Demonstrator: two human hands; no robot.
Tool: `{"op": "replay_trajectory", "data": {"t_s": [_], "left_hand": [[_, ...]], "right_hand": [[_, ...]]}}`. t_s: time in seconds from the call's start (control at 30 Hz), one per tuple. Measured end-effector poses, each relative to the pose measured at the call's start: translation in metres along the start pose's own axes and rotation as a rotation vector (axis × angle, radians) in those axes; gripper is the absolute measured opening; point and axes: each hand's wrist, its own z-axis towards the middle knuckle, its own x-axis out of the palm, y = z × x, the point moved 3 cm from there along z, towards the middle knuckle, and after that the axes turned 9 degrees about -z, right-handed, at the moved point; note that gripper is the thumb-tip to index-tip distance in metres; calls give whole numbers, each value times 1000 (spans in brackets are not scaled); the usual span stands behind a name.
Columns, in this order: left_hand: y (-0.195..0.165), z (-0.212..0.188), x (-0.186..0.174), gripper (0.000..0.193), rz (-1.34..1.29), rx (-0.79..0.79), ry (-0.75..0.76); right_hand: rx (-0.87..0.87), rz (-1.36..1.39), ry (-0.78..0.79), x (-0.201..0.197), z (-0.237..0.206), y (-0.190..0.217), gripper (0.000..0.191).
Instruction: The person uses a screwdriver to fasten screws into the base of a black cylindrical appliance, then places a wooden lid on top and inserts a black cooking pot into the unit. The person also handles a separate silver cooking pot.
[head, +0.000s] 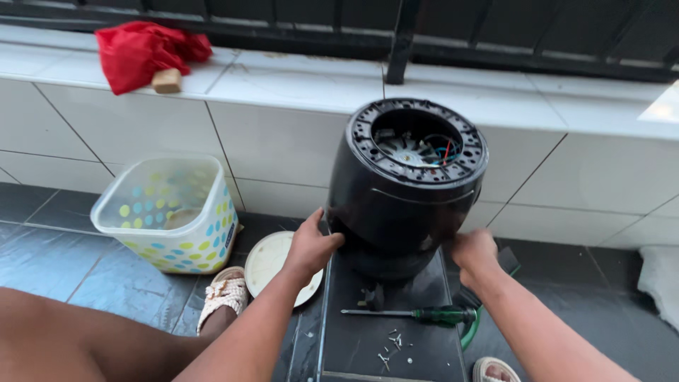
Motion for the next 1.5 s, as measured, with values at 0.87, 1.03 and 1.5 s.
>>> {"op": "replay_trajectory", "data": {"t_s": [0.87,1.03,1.5], "left_hand": [[175,13,-78,84,-1052,-856,-305],[242,16,-68,72,-1058,-933,-450],[204,58,-85,31,-966,-542,-585]], "right_hand": [[-857,780,257,7,-158,304,42],[-625,829,370,77,-126,305,39],[-716,478,219,97,-119,286,58]]}}
